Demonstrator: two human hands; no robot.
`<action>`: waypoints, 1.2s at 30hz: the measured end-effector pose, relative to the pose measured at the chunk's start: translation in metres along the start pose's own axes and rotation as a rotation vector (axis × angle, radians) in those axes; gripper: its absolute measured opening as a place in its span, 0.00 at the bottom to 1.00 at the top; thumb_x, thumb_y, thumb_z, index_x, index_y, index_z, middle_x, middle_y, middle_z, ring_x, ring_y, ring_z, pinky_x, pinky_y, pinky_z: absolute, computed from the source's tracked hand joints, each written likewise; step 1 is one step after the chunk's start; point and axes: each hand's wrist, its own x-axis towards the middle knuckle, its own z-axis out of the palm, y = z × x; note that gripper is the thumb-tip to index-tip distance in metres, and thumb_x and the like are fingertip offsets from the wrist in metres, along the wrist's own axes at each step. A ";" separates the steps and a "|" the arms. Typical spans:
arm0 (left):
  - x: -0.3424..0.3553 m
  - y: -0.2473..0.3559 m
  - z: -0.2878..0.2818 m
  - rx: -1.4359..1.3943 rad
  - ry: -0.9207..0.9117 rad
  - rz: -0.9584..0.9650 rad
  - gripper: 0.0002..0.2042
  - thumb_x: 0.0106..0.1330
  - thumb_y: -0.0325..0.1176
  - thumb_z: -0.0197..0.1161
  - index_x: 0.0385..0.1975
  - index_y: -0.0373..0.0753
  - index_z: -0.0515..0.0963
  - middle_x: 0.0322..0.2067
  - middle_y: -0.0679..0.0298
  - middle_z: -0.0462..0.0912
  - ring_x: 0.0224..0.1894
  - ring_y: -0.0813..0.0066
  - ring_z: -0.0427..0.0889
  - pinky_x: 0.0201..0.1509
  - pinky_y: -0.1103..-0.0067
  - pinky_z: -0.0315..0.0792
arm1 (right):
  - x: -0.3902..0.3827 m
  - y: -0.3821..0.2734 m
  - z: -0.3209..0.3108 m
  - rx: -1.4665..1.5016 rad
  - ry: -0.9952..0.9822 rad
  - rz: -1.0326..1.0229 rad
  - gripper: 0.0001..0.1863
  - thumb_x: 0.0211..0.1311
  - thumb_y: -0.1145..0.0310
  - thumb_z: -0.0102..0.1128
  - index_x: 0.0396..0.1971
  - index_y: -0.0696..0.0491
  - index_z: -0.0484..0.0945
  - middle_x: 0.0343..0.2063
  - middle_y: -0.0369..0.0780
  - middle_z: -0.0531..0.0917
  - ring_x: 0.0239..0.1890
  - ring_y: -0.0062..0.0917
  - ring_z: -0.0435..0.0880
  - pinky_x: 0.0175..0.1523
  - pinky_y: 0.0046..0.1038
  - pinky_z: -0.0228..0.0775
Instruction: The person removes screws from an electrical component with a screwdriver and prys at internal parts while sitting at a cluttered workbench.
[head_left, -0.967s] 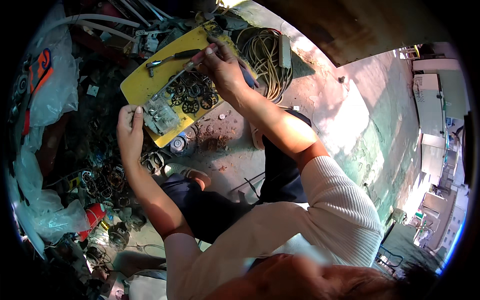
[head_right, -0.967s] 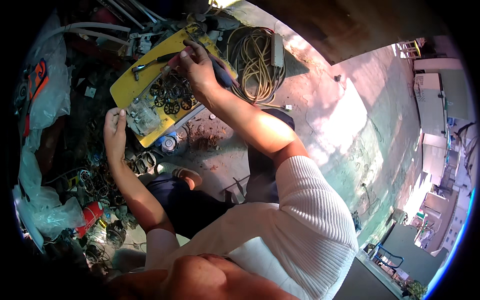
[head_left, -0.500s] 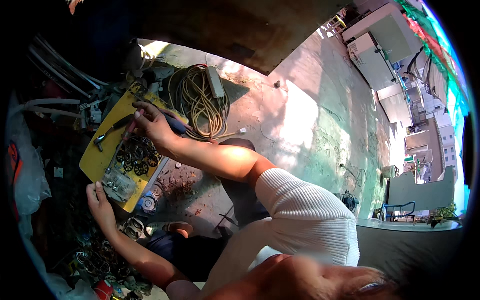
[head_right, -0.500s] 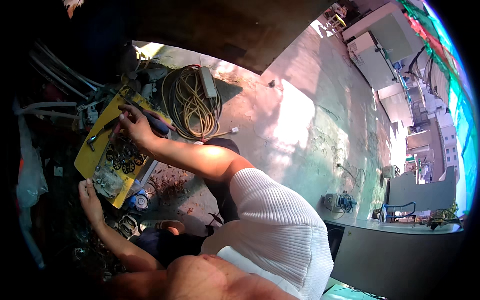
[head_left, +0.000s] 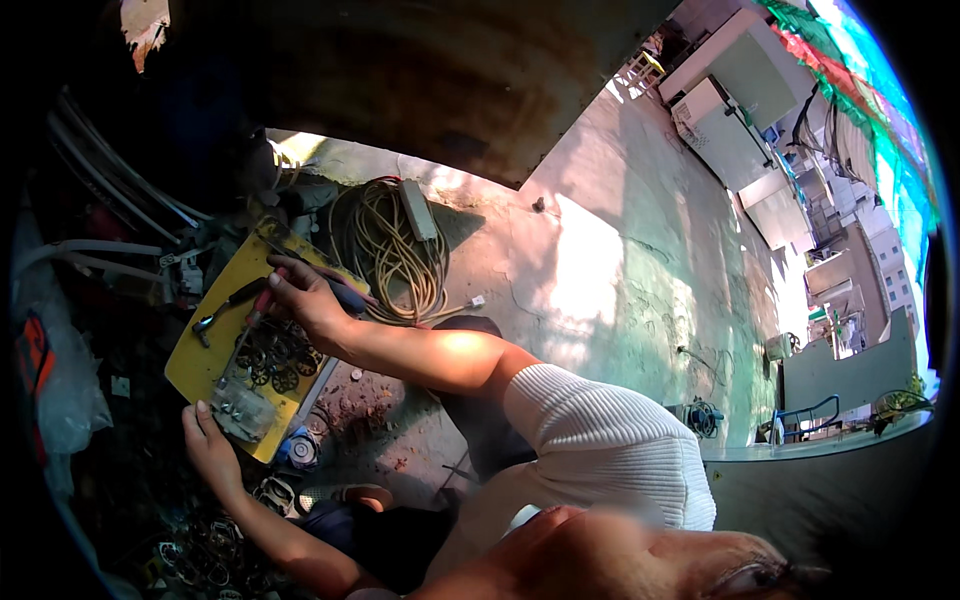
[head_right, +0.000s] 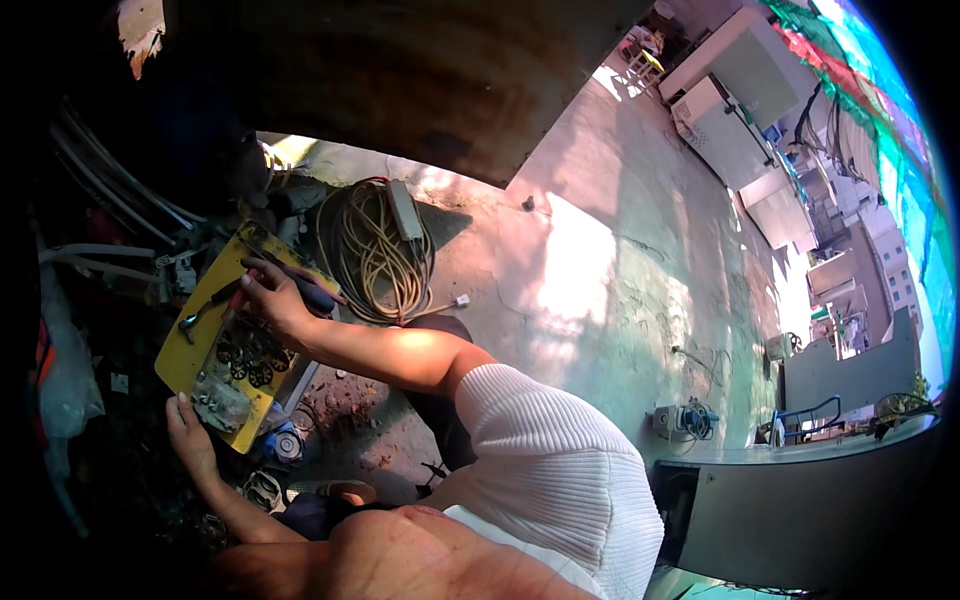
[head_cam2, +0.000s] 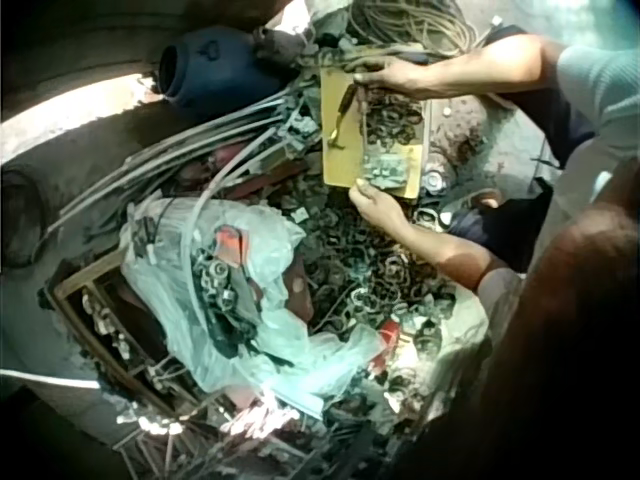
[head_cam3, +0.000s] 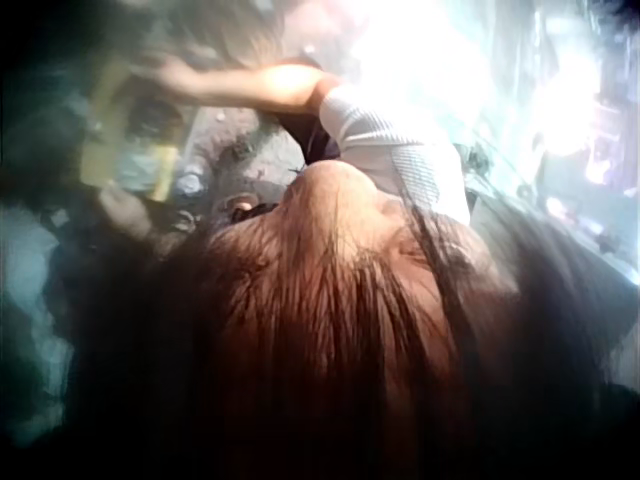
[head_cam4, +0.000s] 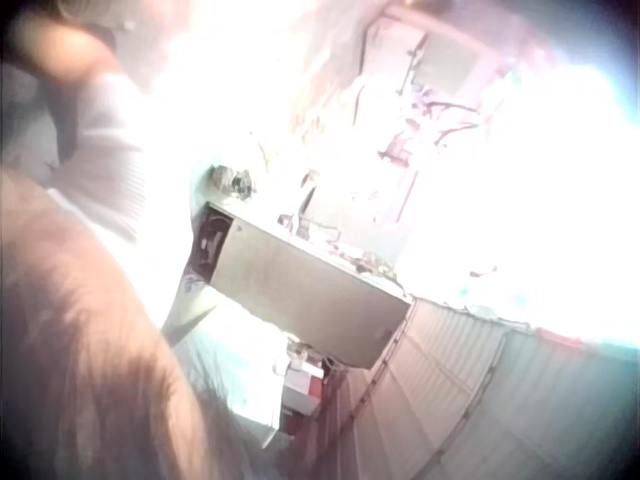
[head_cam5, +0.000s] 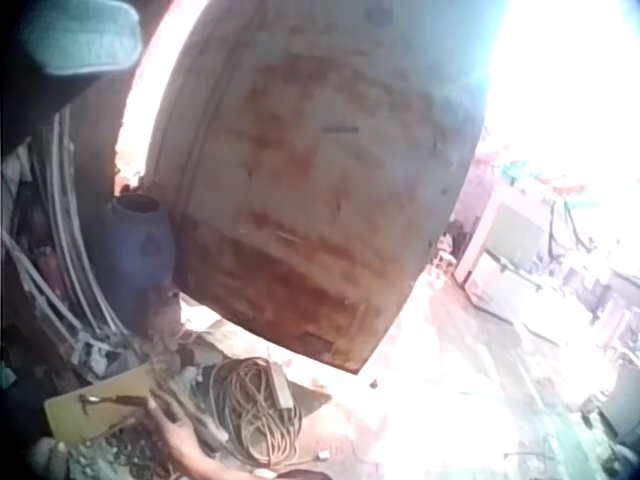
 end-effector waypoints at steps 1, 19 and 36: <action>-0.001 0.003 -0.002 -0.001 0.001 -0.012 0.19 0.73 0.46 0.47 0.40 0.31 0.69 0.32 0.52 0.76 0.34 0.62 0.72 0.44 0.73 0.67 | -0.001 -0.002 0.002 -0.023 -0.030 -0.021 0.26 0.68 0.62 0.53 0.61 0.57 0.60 0.42 0.40 0.77 0.43 0.24 0.79 0.52 0.28 0.70; 0.003 -0.097 -0.088 -0.130 0.074 -0.086 0.15 0.71 0.41 0.53 0.33 0.32 0.73 0.28 0.65 0.77 0.33 0.79 0.71 0.40 0.80 0.67 | 0.007 0.122 0.071 0.129 -0.101 0.038 0.19 0.70 0.67 0.48 0.58 0.52 0.64 0.42 0.38 0.78 0.45 0.25 0.78 0.53 0.26 0.69; -0.018 -0.166 -0.146 -0.410 0.009 -0.064 0.14 0.67 0.40 0.59 0.35 0.32 0.75 0.28 0.67 0.79 0.31 0.83 0.72 0.37 0.83 0.67 | -0.048 0.150 0.143 -0.082 0.071 0.162 0.23 0.67 0.61 0.55 0.59 0.47 0.63 0.33 0.36 0.78 0.41 0.25 0.81 0.47 0.25 0.70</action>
